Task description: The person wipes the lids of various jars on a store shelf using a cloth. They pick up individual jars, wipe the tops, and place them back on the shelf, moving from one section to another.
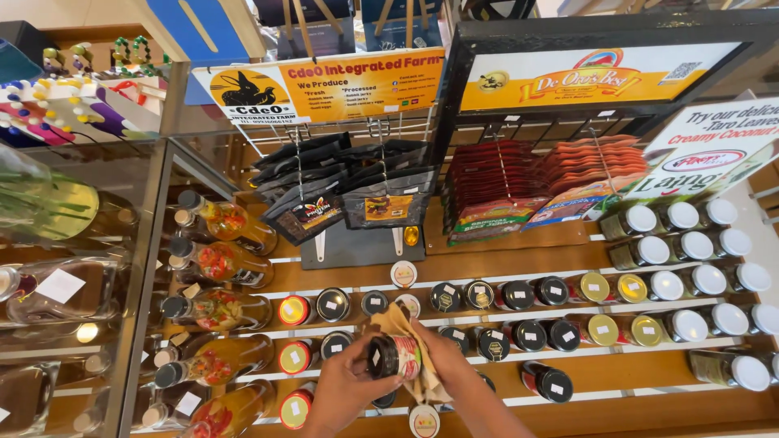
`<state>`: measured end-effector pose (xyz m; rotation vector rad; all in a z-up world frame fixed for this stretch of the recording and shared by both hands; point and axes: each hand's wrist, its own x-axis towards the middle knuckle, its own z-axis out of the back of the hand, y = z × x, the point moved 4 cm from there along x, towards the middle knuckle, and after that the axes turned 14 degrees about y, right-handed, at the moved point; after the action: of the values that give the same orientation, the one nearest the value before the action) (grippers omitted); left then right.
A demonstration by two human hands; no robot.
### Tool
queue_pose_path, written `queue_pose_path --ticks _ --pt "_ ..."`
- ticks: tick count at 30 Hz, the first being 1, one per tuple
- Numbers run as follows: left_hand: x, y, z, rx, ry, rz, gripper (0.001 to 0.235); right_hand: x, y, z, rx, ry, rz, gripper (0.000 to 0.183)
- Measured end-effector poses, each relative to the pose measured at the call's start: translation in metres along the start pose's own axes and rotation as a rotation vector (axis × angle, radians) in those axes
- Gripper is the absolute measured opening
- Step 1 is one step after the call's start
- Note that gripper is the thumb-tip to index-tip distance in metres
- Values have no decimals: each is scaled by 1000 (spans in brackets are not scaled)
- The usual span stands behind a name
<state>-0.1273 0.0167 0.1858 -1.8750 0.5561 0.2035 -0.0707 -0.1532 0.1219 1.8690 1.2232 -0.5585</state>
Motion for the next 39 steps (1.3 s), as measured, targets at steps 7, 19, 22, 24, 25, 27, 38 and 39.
queue_pose_path --ticks 7,19,22,24,25,27,38,39 --pt "-4 -25 12 372 -224 8 81 -1 -23 -8 153 92 108 29" --pt "13 -22 23 870 -317 51 64 14 -5 34 3 4 257 18" --pt "31 18 39 1018 -317 55 73 8 1 49 91 -50 265 19" --pt "42 49 47 1170 -264 108 73 7 -3 58 133 -86 259 18" --pt "46 57 48 1166 -258 112 73 9 -8 63 135 -92 255 18" --pt "55 70 46 1359 -217 109 67 13 -16 74 119 -104 264 18" --pt "82 110 50 1523 -198 221 57 7 -30 81 119 -127 244 18" --pt "84 111 51 1525 -195 245 59 6 -30 82 109 -140 235 18"
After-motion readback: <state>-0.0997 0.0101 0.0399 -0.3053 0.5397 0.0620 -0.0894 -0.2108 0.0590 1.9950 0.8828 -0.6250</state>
